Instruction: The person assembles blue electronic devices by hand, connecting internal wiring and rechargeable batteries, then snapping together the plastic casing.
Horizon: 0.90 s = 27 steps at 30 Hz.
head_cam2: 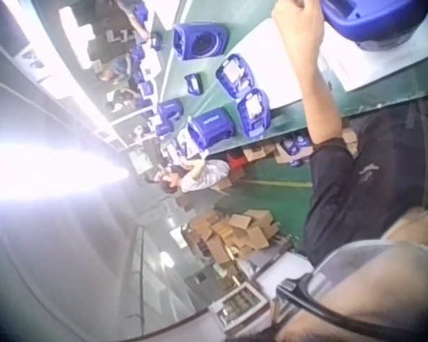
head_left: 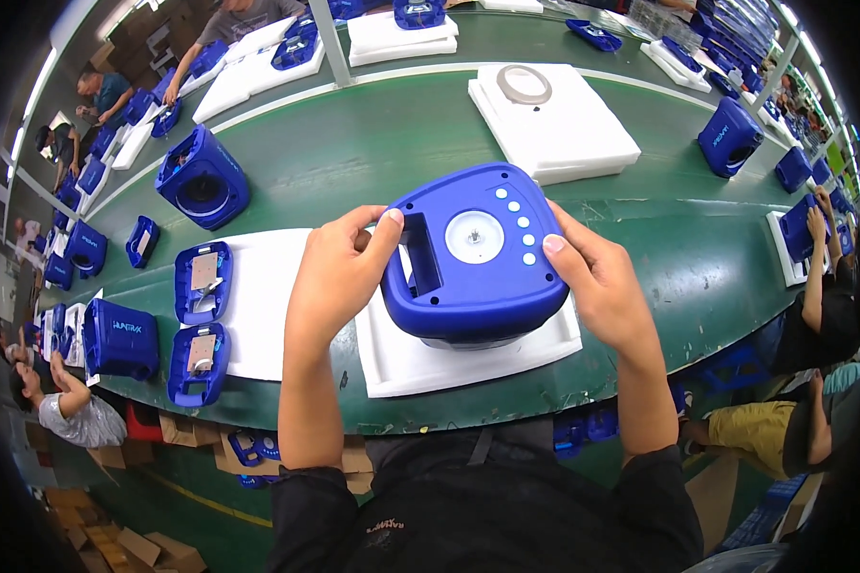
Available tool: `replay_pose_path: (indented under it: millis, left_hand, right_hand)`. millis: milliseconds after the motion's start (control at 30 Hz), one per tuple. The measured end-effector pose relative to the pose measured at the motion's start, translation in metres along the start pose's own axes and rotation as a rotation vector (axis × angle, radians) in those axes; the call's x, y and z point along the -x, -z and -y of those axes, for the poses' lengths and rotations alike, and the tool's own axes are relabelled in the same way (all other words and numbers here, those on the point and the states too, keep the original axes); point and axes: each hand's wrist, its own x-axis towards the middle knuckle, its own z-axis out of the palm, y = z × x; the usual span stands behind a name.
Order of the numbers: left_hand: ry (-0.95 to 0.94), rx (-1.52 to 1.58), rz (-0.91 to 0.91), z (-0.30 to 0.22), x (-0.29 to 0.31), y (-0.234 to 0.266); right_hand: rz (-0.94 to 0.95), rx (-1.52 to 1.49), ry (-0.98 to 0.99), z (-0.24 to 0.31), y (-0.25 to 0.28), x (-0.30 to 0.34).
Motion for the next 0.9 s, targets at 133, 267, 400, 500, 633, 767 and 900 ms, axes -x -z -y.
replay_pose_path:
  millis: [133,267,400,500,633,767,900]
  left_hand:
    - [-0.308,-0.226,-0.137,0.017,-0.001,-0.004]
    - [-0.178,0.102,0.004,0.024,-0.006,-0.003]
    - [-0.104,0.111,0.085,0.029,-0.012,0.001]
    - [-0.084,0.158,0.113,0.037,-0.012,-0.002]
    - [-0.117,0.217,0.107,0.049,-0.016,-0.003]
    - [-0.073,0.353,0.132,0.064,-0.02,0.0]
    - [-0.017,0.484,0.138,0.082,-0.019,0.013]
  right_hand:
    - [-0.002,0.024,0.0,0.0,-0.004,0.003]
    - [-0.046,0.106,0.078,-0.005,-0.013,0.002]
    - [-0.044,0.106,0.017,0.004,-0.015,0.003]
    - [-0.043,0.078,-0.025,-0.001,-0.019,0.006]
    - [-0.077,-0.121,0.013,-0.018,-0.03,0.001]
    - [-0.039,-0.268,-0.118,-0.033,-0.034,-0.001]
    - [-0.014,-0.366,0.003,-0.04,-0.054,0.005]
